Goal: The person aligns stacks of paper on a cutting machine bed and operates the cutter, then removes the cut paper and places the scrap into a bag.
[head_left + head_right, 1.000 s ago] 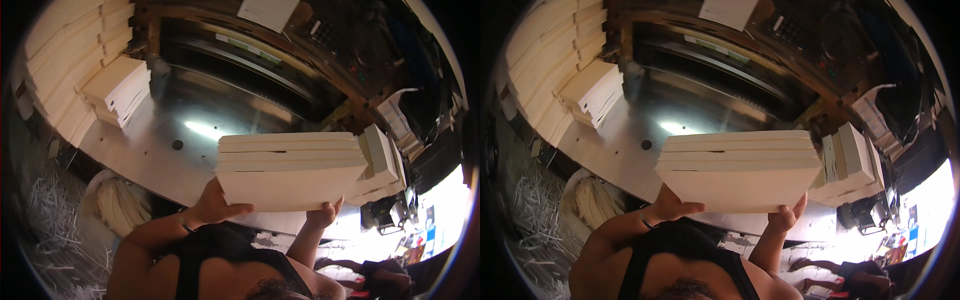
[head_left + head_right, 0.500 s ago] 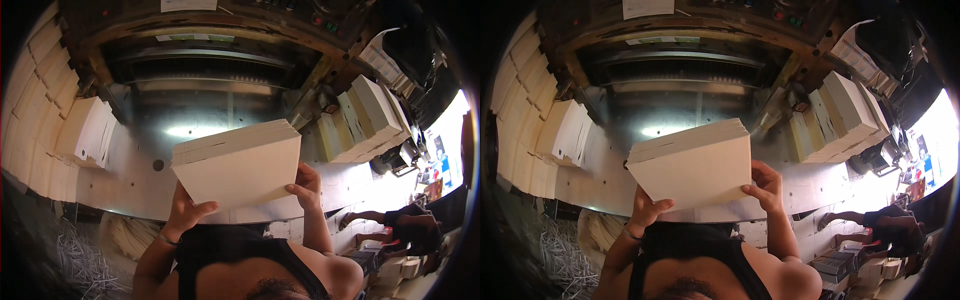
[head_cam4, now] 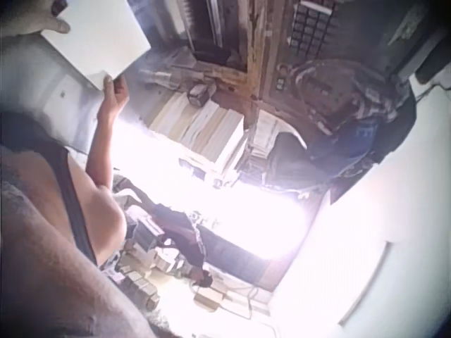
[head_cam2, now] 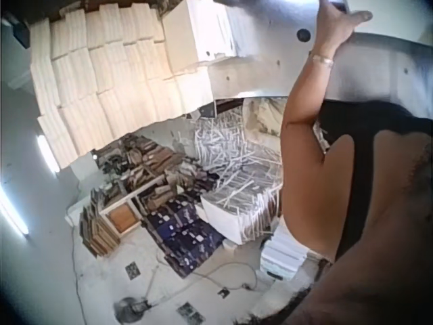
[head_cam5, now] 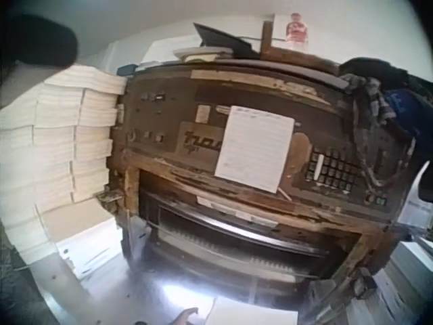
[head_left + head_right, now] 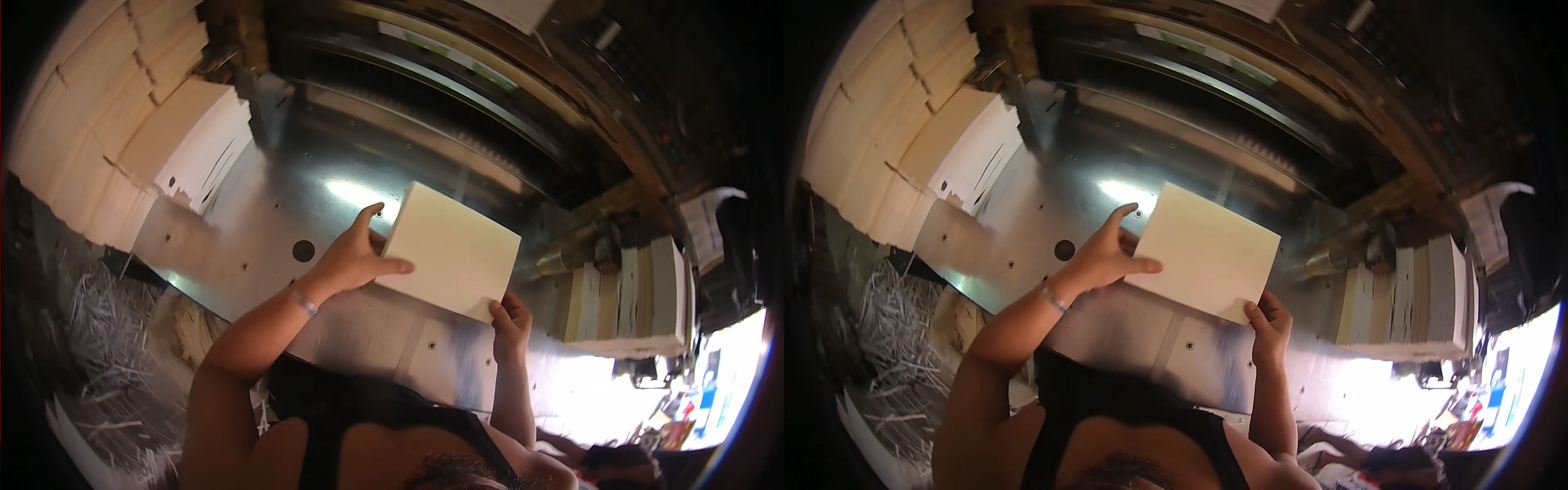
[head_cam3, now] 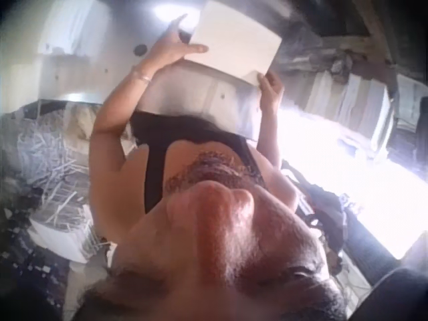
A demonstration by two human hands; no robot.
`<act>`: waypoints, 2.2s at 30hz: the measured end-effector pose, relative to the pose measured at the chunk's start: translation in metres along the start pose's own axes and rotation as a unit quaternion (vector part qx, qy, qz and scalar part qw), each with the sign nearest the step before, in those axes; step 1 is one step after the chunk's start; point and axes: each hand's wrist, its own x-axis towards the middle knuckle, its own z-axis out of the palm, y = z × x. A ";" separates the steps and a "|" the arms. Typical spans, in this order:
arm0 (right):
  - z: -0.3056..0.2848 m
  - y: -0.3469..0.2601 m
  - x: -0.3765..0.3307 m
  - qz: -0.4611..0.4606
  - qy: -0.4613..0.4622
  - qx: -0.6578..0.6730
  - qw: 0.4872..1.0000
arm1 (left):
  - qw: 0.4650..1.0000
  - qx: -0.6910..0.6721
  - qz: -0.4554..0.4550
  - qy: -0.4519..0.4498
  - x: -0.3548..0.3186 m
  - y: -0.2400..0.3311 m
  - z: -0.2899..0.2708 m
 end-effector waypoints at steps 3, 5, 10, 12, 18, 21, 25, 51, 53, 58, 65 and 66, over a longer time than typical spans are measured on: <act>-0.003 0.012 0.037 0.043 -0.003 0.047 0.998 | 0.999 0.026 -0.025 -0.015 0.050 0.003 -0.003; 0.013 -0.005 0.063 0.077 -0.020 0.020 0.997 | 0.996 0.049 -0.064 -0.028 0.086 -0.006 -0.013; 0.029 -0.005 0.123 0.122 0.003 0.038 0.992 | 0.991 0.112 -0.062 -0.036 0.151 -0.008 -0.035; 0.043 -0.005 0.150 0.116 -0.009 0.045 0.992 | 0.991 0.116 -0.062 -0.022 0.171 -0.014 -0.050; 0.107 -0.013 0.232 0.097 -0.039 0.050 0.993 | 0.922 -0.001 0.109 0.371 0.191 -0.025 -0.056; 0.146 -0.016 0.278 0.109 -0.061 0.034 0.992 | 0.889 -0.109 0.127 0.426 0.200 -0.040 -0.029; 0.213 -0.028 0.333 0.115 -0.098 0.041 0.988 | 0.900 -0.238 0.120 0.344 0.221 -0.043 -0.026; 0.327 -0.035 0.455 0.027 -0.127 0.055 0.990 | 0.812 -0.324 0.178 0.452 0.321 -0.042 -0.108; 0.326 -0.031 0.456 0.008 -0.129 0.071 0.989 | 0.819 -0.311 0.169 0.452 0.320 -0.039 -0.108; 0.327 -0.033 0.449 0.000 -0.137 0.042 0.990 | 0.816 -0.322 0.170 0.449 0.320 -0.039 -0.107; 0.331 -0.030 0.444 -0.019 -0.133 0.041 0.990 | 0.811 -0.296 0.185 0.470 0.328 -0.044 -0.105; 0.330 -0.030 0.444 -0.018 -0.141 0.044 0.989 | 0.816 -0.306 0.181 0.455 0.327 -0.044 -0.104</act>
